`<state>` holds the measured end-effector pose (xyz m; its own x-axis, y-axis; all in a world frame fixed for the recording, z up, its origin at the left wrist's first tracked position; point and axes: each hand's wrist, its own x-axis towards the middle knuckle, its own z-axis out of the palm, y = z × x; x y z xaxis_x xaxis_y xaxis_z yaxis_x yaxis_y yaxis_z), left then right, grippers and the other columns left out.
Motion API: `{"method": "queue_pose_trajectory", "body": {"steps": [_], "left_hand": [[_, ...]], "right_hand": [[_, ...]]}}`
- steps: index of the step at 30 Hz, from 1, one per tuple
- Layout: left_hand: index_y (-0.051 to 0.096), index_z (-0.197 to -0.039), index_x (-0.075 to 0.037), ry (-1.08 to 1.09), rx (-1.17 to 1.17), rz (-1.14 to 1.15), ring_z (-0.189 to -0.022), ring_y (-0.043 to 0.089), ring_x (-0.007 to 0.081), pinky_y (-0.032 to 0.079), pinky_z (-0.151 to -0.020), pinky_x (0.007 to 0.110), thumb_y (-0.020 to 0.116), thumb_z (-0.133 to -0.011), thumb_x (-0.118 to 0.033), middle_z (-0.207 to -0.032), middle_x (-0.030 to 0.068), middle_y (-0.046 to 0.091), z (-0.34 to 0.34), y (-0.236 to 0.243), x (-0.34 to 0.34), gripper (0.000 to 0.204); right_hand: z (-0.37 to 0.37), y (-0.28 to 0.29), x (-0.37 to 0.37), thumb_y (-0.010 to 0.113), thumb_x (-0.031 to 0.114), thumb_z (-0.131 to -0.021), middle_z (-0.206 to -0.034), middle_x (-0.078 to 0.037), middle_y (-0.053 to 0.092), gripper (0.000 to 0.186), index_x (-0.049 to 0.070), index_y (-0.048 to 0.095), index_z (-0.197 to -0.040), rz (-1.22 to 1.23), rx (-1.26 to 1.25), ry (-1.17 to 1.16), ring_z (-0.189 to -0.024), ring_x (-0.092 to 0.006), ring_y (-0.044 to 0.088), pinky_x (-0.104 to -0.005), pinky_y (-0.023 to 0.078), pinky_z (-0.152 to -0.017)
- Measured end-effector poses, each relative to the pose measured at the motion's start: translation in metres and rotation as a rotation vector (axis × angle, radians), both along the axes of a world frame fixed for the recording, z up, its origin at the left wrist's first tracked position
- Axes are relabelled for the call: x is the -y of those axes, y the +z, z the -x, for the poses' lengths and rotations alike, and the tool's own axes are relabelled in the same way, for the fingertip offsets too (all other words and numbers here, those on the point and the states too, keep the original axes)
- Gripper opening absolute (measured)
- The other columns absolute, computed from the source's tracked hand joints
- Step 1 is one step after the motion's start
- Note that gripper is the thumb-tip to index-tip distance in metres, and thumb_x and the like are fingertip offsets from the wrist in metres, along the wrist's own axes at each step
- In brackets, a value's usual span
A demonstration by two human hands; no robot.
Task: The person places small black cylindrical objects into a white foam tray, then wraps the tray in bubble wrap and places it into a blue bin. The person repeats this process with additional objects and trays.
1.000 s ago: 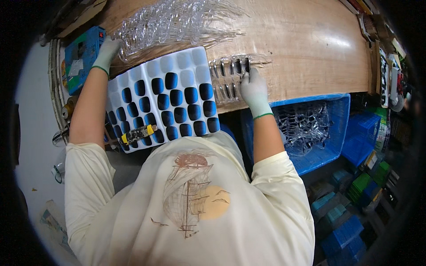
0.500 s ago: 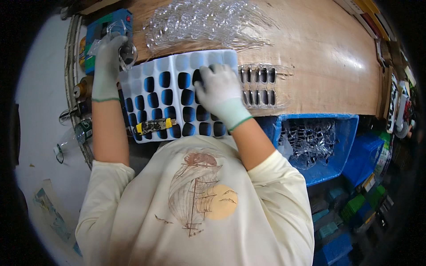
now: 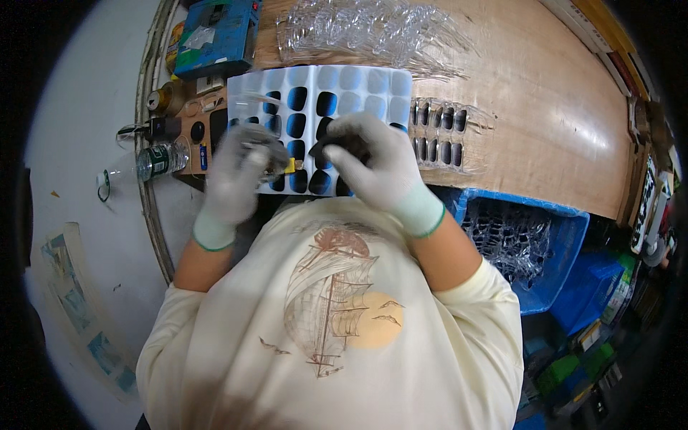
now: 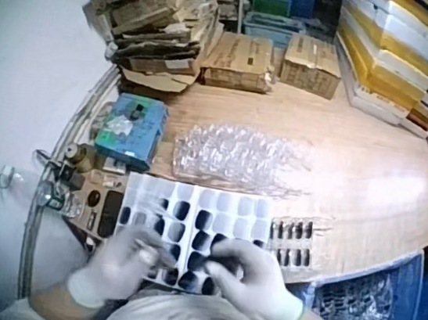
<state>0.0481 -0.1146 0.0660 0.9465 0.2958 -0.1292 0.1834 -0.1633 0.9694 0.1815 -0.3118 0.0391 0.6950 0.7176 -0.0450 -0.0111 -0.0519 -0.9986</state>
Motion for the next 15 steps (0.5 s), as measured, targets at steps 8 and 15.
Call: {"method": "queue_pose_trajectory", "body": {"steps": [8, 15], "left_hand": [[0.053, -0.113, 0.004, -0.19, -0.073, -0.169, -0.072, 0.069, 0.0297, 0.053, -0.067, 0.038, 0.046, -0.103, -0.018, -0.079, 0.016, 0.067, -0.025, 0.013, 0.056, 0.025], [0.059, -0.118, 0.002, -0.355, 0.005, -0.018, -0.069, 0.065, 0.0143, 0.051, -0.065, 0.03, 0.052, -0.102, -0.02, -0.079, 0.0066, 0.069, -0.019, 0.026, 0.063, 0.028]], "right_hand": [[0.013, 0.021, 0.017, 0.073, 0.005, -0.088, -0.091, -0.006, 0.068, 0.021, -0.003, 0.066, -0.106, -0.055, 0.357, -0.263, -0.077, -0.0095, 0.064, -0.0278, 0.054, -0.07], [-0.004, 0.048, 0.058, 0.067, 0.018, -0.096, -0.076, -0.002, 0.064, 0.02, -0.002, 0.066, -0.095, 0.051, -0.244, 0.056, -0.07, -0.0069, 0.057, -0.0235, 0.047, -0.062]]}}
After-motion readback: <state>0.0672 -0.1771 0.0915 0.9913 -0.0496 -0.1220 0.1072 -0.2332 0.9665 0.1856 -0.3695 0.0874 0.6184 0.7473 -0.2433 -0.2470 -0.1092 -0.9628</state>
